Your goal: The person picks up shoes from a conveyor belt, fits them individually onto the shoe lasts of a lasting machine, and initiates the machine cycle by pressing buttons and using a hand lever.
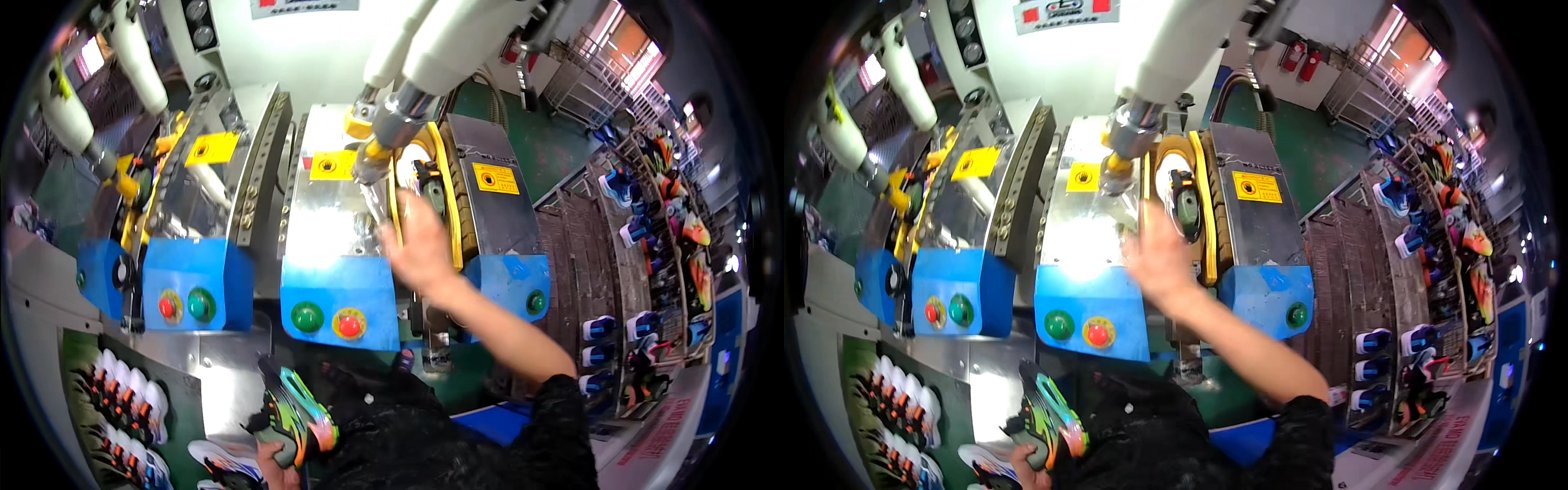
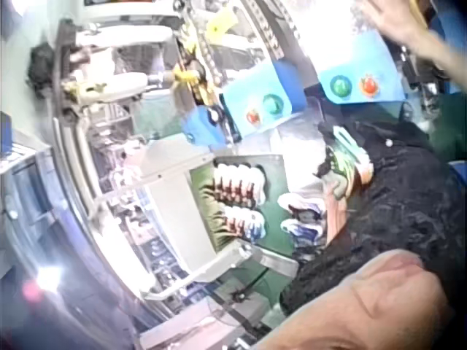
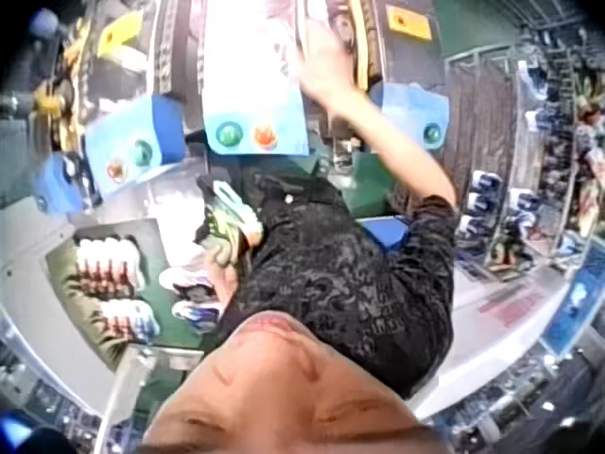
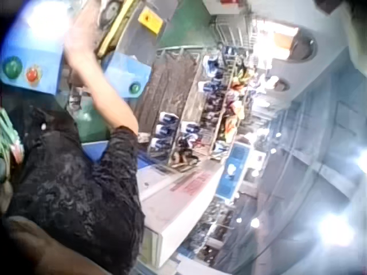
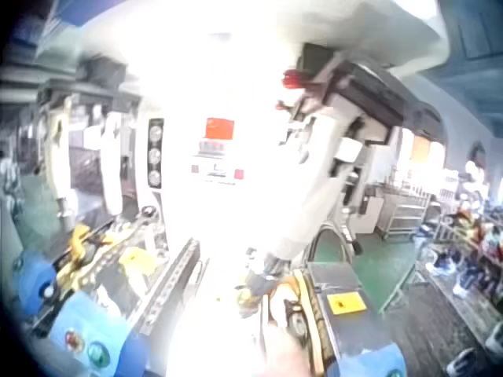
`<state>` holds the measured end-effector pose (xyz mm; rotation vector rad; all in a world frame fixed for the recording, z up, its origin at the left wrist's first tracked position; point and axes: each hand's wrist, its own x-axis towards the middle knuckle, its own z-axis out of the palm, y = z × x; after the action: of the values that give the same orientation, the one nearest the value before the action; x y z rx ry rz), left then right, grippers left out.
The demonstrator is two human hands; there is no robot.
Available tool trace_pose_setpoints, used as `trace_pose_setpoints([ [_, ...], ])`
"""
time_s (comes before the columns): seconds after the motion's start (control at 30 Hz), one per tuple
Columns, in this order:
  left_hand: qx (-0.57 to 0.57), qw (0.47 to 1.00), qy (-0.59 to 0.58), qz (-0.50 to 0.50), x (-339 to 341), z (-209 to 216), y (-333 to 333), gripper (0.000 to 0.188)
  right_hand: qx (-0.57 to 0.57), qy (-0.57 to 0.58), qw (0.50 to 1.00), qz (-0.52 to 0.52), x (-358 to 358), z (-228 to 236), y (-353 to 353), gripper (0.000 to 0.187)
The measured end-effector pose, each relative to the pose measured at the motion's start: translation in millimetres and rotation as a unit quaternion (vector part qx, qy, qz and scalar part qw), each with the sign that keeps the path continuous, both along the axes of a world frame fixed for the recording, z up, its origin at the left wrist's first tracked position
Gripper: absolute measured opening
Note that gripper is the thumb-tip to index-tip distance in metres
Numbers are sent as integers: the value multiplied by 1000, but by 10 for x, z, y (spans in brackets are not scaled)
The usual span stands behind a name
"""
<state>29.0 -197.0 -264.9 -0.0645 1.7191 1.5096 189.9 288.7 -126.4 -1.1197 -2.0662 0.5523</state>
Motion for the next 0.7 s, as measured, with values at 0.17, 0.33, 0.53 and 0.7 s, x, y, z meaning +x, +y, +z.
trace_pose_setpoints([
  [0.17,24,996,-77,46,-172,166,212,34,143,-98,967,185,-1199,-722,-1076,67],
  [0.33,57,989,-81,112,-208,123,-57,36,105,-125,954,252,-1389,-738,-1001,52],
  [0.53,88,925,-138,344,551,1010,-202,76,-150,104,877,444,-964,-687,-2701,29],
  [0.7,217,857,-71,462,974,1211,-1194,65,-444,128,816,348,-526,-1523,-3492,23],
])
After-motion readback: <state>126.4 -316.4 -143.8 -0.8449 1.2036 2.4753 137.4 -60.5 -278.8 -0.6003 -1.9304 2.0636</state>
